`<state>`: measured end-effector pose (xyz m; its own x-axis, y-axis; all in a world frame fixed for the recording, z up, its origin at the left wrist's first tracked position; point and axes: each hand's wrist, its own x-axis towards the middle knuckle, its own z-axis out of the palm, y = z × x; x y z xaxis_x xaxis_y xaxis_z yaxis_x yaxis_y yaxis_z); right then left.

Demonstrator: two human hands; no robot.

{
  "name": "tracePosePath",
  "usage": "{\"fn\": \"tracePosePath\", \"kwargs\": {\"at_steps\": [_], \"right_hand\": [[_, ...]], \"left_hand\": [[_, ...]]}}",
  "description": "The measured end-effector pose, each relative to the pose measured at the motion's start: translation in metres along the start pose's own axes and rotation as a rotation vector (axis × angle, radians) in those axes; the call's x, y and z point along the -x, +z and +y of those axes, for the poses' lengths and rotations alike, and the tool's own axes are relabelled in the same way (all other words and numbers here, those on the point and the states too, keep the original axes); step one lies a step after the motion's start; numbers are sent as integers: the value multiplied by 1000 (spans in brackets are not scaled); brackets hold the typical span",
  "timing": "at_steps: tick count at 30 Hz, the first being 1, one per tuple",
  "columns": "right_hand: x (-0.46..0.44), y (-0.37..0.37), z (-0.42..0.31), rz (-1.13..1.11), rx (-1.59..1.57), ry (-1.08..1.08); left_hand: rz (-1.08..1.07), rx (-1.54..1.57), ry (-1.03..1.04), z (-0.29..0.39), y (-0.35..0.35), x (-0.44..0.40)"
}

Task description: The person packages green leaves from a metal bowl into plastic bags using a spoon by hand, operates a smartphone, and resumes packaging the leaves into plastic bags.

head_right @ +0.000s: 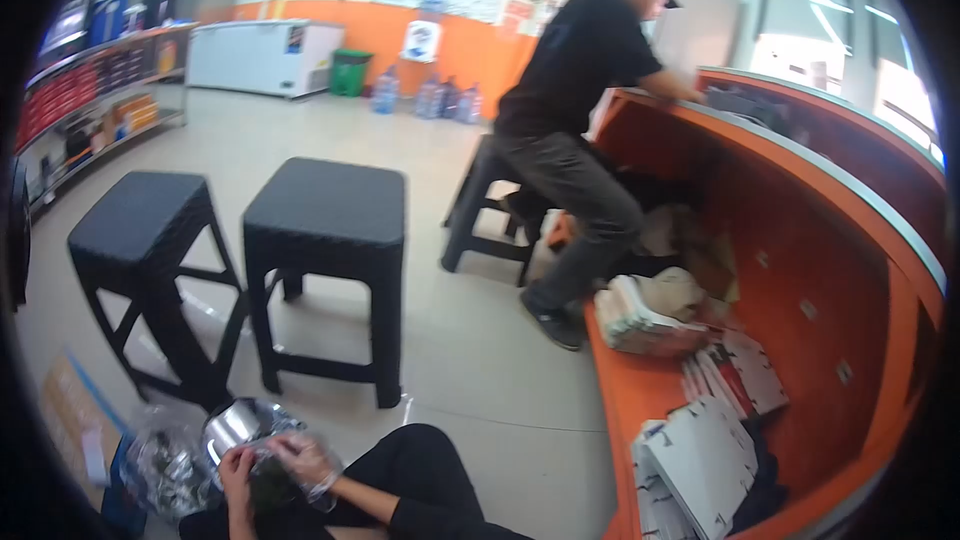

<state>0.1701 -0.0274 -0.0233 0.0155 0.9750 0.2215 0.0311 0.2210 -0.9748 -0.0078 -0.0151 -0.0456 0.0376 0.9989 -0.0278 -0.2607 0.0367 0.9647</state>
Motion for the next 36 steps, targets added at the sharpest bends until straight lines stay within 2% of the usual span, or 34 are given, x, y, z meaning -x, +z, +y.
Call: {"fn": "tracePosePath", "kwargs": {"at_steps": [4,6,10,13,14,15,17,19,21,25,28,29,31,34,36], "right_hand": [[-3,2,15,-33,2,-68],[-4,2,17,-47,-26,-52],[-7,-1,16,-121,-168,-10],[-2,5,32,-189,-148,-29],[1,5,14,-186,-47,-62],[2,8,20,-165,-95,-44],[4,8,9,-135,93,34],[2,-1,-47,-192,296,49],[3,0,-20,-175,307,5],[-3,-5,-34,-181,217,-100],[-4,-7,-37,-200,109,-184],[-2,-11,-36,-239,84,-46],[-4,-11,-46,-290,132,62],[-1,-7,-44,-328,-83,211],[0,-7,-41,-402,-88,199]], "left_hand": [[-50,-133,48,-9,-8,-11],[-54,-163,87,-7,-8,-9],[-124,-159,40,-18,-12,-10],[-159,-205,71,0,5,0],[-138,-221,111,9,13,6],[-93,-191,70,13,16,8],[-121,-240,57,27,19,12],[-133,-209,22,13,13,9],[-163,-282,2,22,14,12],[-105,-329,20,41,14,16],[-58,-357,118,53,12,20],[-35,-386,149,57,11,21],[15,-411,178,61,12,24],[71,-431,194,62,10,30],[92,-416,203,60,7,35]]}}
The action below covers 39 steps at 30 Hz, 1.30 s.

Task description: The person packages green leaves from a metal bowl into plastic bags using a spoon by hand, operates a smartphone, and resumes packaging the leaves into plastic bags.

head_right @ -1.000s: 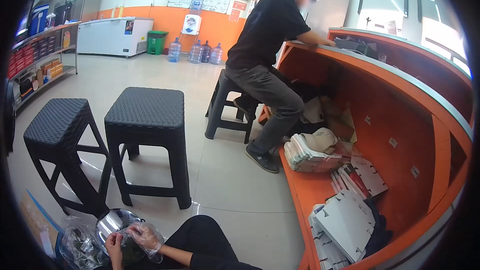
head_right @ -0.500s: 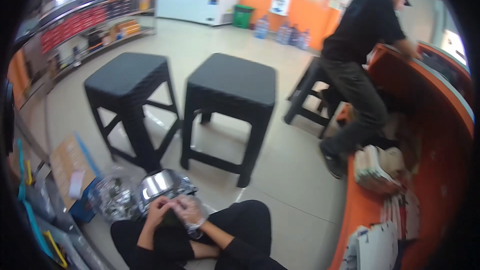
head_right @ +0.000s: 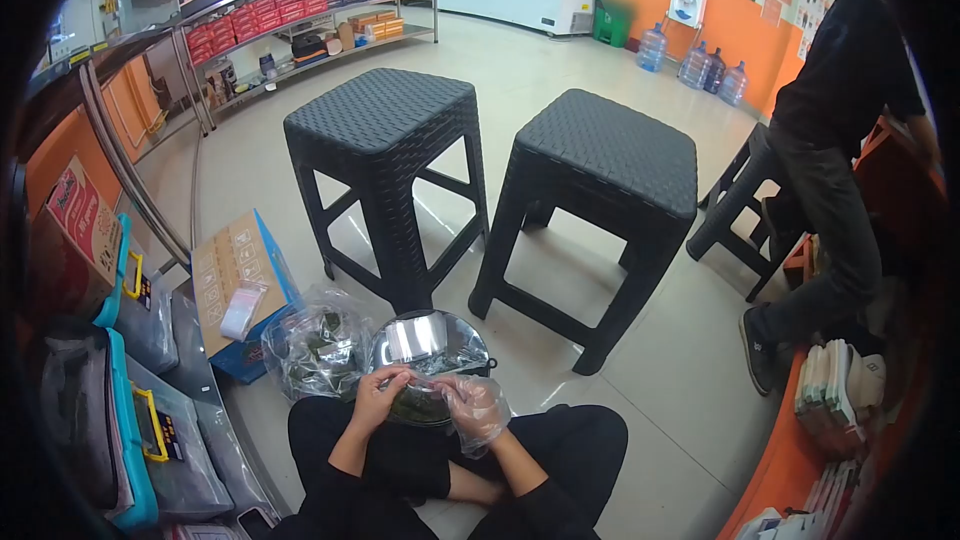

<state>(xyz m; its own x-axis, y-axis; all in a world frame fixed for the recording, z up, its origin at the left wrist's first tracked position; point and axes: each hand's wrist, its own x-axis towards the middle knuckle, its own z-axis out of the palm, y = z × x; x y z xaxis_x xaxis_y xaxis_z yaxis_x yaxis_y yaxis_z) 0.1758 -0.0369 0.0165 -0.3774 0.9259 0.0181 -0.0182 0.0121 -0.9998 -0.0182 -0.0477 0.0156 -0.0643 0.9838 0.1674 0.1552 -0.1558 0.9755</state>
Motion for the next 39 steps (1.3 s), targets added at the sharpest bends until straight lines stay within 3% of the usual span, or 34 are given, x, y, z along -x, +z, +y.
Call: {"fn": "tracePosePath", "kwargs": {"at_steps": [4,7,9,12,14,15,17,19,22,25,27,29,31,33,36,39], "right_hand": [[4,4,10,-101,-142,5],[8,-7,10,-80,-106,-7],[7,-4,19,-60,-153,-68],[-12,13,8,5,-144,-131],[-33,24,-2,-93,104,-118],[-45,32,-9,-138,228,-110],[-65,65,-36,-41,190,-338],[-110,107,-2,-55,-15,-371],[-153,155,42,138,241,-130],[-137,130,39,192,315,65],[-123,90,37,192,366,10],[-96,42,-20,54,533,129],[-92,12,24,183,612,-61],[-74,-13,16,174,566,-31],[-58,-37,10,168,352,4],[-43,-44,9,182,142,81]], "left_hand": [[28,50,-129,7,-18,3],[256,-13,-27,14,-57,-10],[290,-34,-30,29,-77,-17],[73,-38,-44,33,-99,-20],[-113,-81,-86,44,-104,-19],[6,-99,-41,42,-102,-17],[244,-137,56,32,-101,-14],[482,-161,98,26,-106,-13],[752,-242,153,32,-109,-11],[603,-399,131,47,-97,-11],[414,-344,88,36,-84,-22],[248,-366,-35,22,-62,-35],[129,-517,-164,-2,-37,-49],[102,-775,-291,-22,-10,-62],[264,-1109,-216,-49,19,-65],[269,-1056,-226,-58,17,-67]]}}
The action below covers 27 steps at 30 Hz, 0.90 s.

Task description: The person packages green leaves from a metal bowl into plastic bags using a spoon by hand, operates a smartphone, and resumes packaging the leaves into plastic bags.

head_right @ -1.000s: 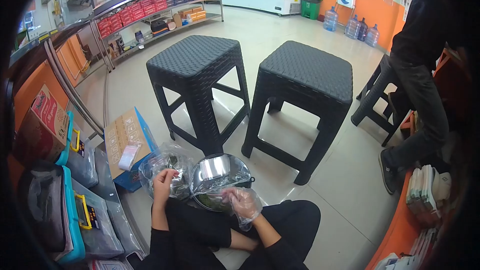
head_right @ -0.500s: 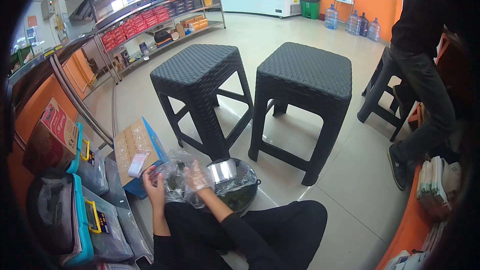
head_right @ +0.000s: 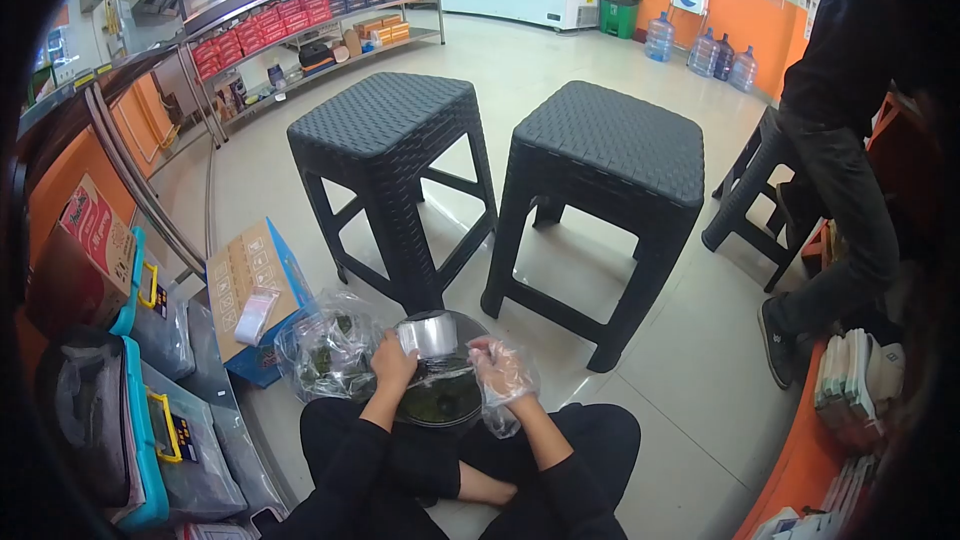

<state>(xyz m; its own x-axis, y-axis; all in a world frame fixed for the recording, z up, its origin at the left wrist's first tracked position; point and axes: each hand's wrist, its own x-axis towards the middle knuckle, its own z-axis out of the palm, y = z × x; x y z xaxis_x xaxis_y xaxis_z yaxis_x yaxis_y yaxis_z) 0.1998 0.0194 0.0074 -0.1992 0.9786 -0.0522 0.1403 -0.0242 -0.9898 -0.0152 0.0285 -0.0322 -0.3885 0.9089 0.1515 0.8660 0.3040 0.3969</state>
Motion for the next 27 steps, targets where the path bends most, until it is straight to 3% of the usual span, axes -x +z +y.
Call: {"fn": "tracePosePath", "kwargs": {"at_steps": [3,12,15,18,21,24,25,27], "right_hand": [[4,-1,6,16,-75,-2],[1,-3,18,35,-1,-43],[1,-5,21,12,63,-47],[3,-2,16,-7,116,-28],[5,4,12,-56,178,-37],[4,12,14,-95,225,-88],[6,17,13,-87,173,-115],[7,24,12,-75,118,-128]], "left_hand": [[-52,84,-97,-3,-8,-4],[93,195,-62,-1,-39,-4],[229,206,89,-2,-37,-4],[270,421,310,2,-43,-7],[35,636,244,15,-57,6],[-332,1301,4,11,-26,16],[-496,1363,-48,7,-20,18],[-576,1347,-70,8,-11,24]]}}
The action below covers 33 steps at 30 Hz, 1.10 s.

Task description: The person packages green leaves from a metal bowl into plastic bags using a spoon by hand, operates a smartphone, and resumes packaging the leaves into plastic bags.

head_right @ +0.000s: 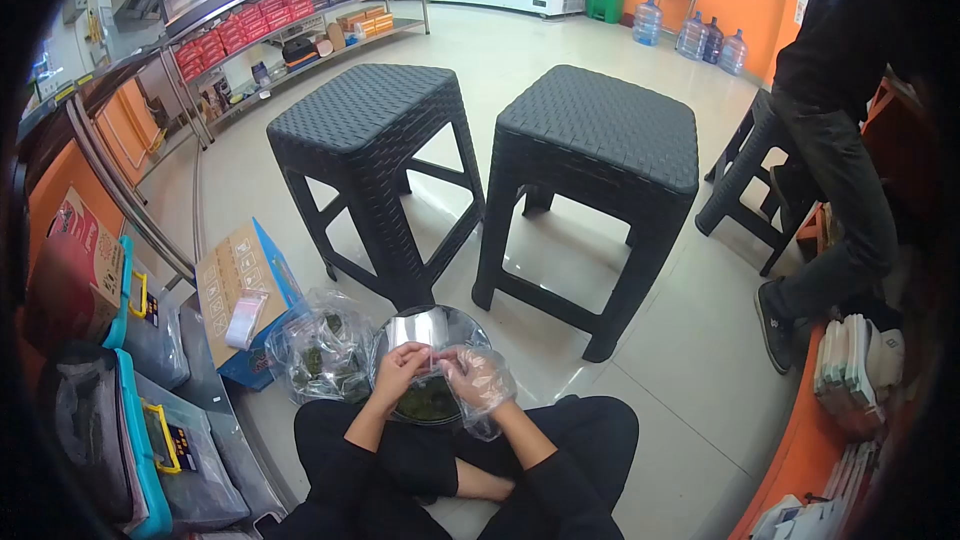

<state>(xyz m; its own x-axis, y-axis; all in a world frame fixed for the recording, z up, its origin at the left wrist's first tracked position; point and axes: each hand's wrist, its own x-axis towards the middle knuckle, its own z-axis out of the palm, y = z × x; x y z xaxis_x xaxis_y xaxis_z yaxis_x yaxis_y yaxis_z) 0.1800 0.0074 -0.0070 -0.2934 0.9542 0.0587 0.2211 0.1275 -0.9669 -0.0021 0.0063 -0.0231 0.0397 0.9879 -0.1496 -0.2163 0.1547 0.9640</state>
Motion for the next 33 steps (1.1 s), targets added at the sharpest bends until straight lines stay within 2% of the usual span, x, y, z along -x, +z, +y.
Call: {"fn": "tracePosePath", "kwargs": {"at_steps": [1,5,8,11,14,17,20,23,26,29,33], "right_hand": [[-1,2,-1,6,-3,14],[-2,9,9,94,-44,-35],[1,7,-7,131,88,-36],[2,10,-9,147,115,-77],[2,8,-18,169,50,-51],[0,9,-3,201,53,-111],[-3,6,-1,180,-77,-214],[-2,8,-4,197,-136,-171],[0,-7,-33,98,321,6],[-6,4,19,55,206,10],[-5,7,23,48,292,-73]], "left_hand": [[-21,-2,-31,-3,4,0],[33,-302,150,6,15,4],[79,-600,360,18,19,9],[105,-682,393,26,27,16],[148,-682,351,24,29,15],[64,-496,190,24,23,13],[-34,-194,123,17,19,9],[-20,-293,136,12,19,7],[-37,-395,200,10,25,9],[-146,-257,169,2,25,9],[-165,-355,171,6,24,10]]}}
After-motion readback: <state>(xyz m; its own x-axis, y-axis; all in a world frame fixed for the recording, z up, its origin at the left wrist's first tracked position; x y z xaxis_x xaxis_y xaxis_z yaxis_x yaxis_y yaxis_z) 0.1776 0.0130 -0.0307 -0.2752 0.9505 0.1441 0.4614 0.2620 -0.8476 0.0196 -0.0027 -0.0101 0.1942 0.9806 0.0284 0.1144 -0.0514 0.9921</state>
